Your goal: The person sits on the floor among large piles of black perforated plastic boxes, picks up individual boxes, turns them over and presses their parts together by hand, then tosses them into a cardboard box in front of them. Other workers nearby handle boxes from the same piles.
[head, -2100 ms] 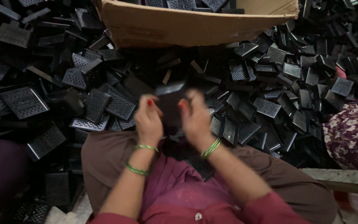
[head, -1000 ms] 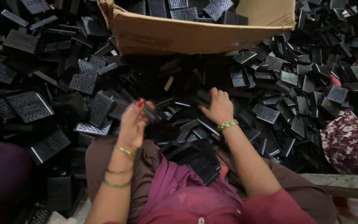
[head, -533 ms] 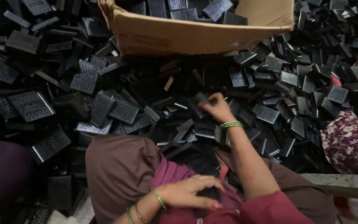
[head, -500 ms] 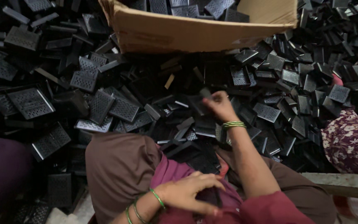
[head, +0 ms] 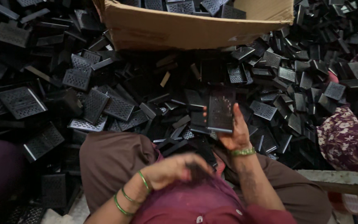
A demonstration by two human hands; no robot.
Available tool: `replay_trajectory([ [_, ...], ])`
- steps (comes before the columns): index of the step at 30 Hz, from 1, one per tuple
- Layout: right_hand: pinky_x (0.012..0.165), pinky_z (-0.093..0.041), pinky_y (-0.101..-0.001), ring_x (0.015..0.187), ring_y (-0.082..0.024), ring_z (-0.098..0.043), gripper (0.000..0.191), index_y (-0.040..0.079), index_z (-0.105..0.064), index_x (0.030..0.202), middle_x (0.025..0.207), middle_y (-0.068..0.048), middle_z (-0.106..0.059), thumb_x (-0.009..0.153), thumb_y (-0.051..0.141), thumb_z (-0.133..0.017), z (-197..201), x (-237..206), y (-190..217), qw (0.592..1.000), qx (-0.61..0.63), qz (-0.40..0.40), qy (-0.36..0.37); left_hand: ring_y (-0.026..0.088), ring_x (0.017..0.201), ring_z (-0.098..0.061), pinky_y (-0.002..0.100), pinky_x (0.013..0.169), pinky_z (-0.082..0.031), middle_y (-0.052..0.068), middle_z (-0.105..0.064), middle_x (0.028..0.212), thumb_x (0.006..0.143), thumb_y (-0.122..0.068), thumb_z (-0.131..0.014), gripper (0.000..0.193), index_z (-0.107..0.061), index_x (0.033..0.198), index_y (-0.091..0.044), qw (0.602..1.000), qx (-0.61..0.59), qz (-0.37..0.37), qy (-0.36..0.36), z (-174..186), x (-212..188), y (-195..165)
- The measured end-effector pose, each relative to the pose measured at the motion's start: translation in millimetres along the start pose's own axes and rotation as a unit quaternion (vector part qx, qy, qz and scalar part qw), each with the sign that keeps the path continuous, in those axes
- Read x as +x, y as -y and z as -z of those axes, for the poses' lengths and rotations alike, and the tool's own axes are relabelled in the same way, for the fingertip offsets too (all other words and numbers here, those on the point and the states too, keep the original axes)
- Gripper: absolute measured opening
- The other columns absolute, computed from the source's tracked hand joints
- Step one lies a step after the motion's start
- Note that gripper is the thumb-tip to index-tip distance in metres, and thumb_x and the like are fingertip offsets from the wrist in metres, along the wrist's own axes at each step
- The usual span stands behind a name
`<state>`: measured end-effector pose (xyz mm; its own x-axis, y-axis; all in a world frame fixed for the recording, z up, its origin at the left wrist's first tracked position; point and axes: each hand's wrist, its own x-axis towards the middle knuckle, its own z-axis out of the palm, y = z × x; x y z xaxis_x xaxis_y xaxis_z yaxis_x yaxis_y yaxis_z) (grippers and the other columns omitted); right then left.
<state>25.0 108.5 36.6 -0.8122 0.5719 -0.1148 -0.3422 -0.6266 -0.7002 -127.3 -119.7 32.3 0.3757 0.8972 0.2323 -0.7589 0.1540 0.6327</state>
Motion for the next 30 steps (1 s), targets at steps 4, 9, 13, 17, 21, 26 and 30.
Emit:
replay_trajectory([
  [4, 0.107, -0.05, -0.0493, 0.122, -0.03, -0.064, 0.07, 0.001, -0.048, 0.148, 0.138, -0.019, -0.063, 0.098, 0.049, -0.062, -35.9, -23.1, -25.5, 0.996, 0.032, -0.042, 0.066, 0.03, 0.116, -0.067, 0.045, 0.098, -0.055, 0.016, -0.068, 0.129, 0.098, -0.034, -0.055, 0.047, -0.062, 0.13, 0.001, 0.95, -0.174, -0.073, -0.249, 23.0, 2.0, -24.3],
  [9, 0.109, -0.05, -0.0437, 0.12, -0.028, -0.065, 0.066, 0.002, -0.047, 0.147, 0.131, -0.018, -0.065, 0.099, 0.042, -0.069, -66.8, -24.4, -46.9, 0.997, -0.049, -0.002, 0.062, 0.031, 0.103, -0.069, 0.042, 0.095, -0.055, 0.018, -0.073, 0.112, 0.104, -0.033, -0.049, 0.043, -0.067, 0.117, 0.004, 0.899, -0.142, -0.139, -0.389, 72.1, 4.9, -13.8],
  [13, 0.102, -0.052, -0.0401, 0.115, -0.025, -0.064, 0.071, 0.005, -0.047, 0.144, 0.126, -0.013, -0.063, 0.092, 0.045, -0.075, -85.6, -24.4, -60.8, 0.988, -0.147, 0.051, 0.006, 0.023, 0.09, -0.068, 0.036, 0.084, -0.055, 0.013, -0.071, 0.099, 0.104, -0.031, -0.054, 0.036, -0.065, 0.107, 0.003, 0.775, 0.026, -0.238, -0.584, 125.4, 14.4, 12.7],
  [17, 0.109, -0.048, -0.0385, 0.125, -0.026, -0.059, 0.077, 0.008, -0.049, 0.143, 0.133, -0.01, -0.059, 0.084, 0.041, -0.084, -98.3, -28.4, -75.5, 0.804, -0.524, 0.267, 0.093, 0.016, 0.085, -0.062, 0.031, 0.077, -0.052, 0.009, -0.066, 0.095, 0.104, -0.03, -0.06, 0.033, -0.06, 0.105, 0.002, 0.757, 0.154, -0.285, -0.567, 149.1, 39.5, 37.0],
  [21, 0.115, -0.044, -0.0401, 0.13, -0.027, -0.056, 0.078, 0.009, -0.054, 0.138, 0.134, -0.011, -0.06, 0.076, 0.039, -0.09, -92.5, -27.1, -71.0, 0.691, -0.636, 0.322, 0.12, 0.011, 0.089, -0.064, 0.025, 0.078, -0.054, 0.005, -0.068, 0.103, 0.095, -0.027, -0.067, 0.032, -0.06, 0.116, -0.005, 0.781, 0.14, -0.254, -0.554, 138.5, 45.4, 29.9],
  [26, 0.119, -0.04, -0.0405, 0.138, -0.026, -0.052, 0.079, 0.008, -0.052, 0.143, 0.143, -0.012, -0.054, 0.08, 0.041, -0.087, -83.0, -32.9, -62.0, 0.797, -0.546, 0.187, 0.178, 0.017, 0.087, -0.064, 0.03, 0.077, -0.054, 0.011, -0.066, 0.104, 0.101, -0.013, -0.073, 0.033, -0.057, 0.121, 0.008, 0.854, 0.059, -0.194, -0.48, 105.1, 30.4, 5.9],
  [30, 0.123, -0.037, -0.0394, 0.143, -0.024, -0.049, 0.082, 0.007, -0.051, 0.149, 0.147, -0.012, -0.051, 0.083, 0.039, -0.086, -88.7, -40.2, -55.6, 0.848, -0.462, 0.125, 0.228, 0.02, 0.11, -0.067, 0.028, 0.087, -0.055, 0.013, -0.067, 0.121, 0.095, -0.007, -0.068, 0.037, -0.057, 0.129, 0.004, 0.873, 0.017, -0.22, -0.436, 83.0, 17.8, -23.1],
])
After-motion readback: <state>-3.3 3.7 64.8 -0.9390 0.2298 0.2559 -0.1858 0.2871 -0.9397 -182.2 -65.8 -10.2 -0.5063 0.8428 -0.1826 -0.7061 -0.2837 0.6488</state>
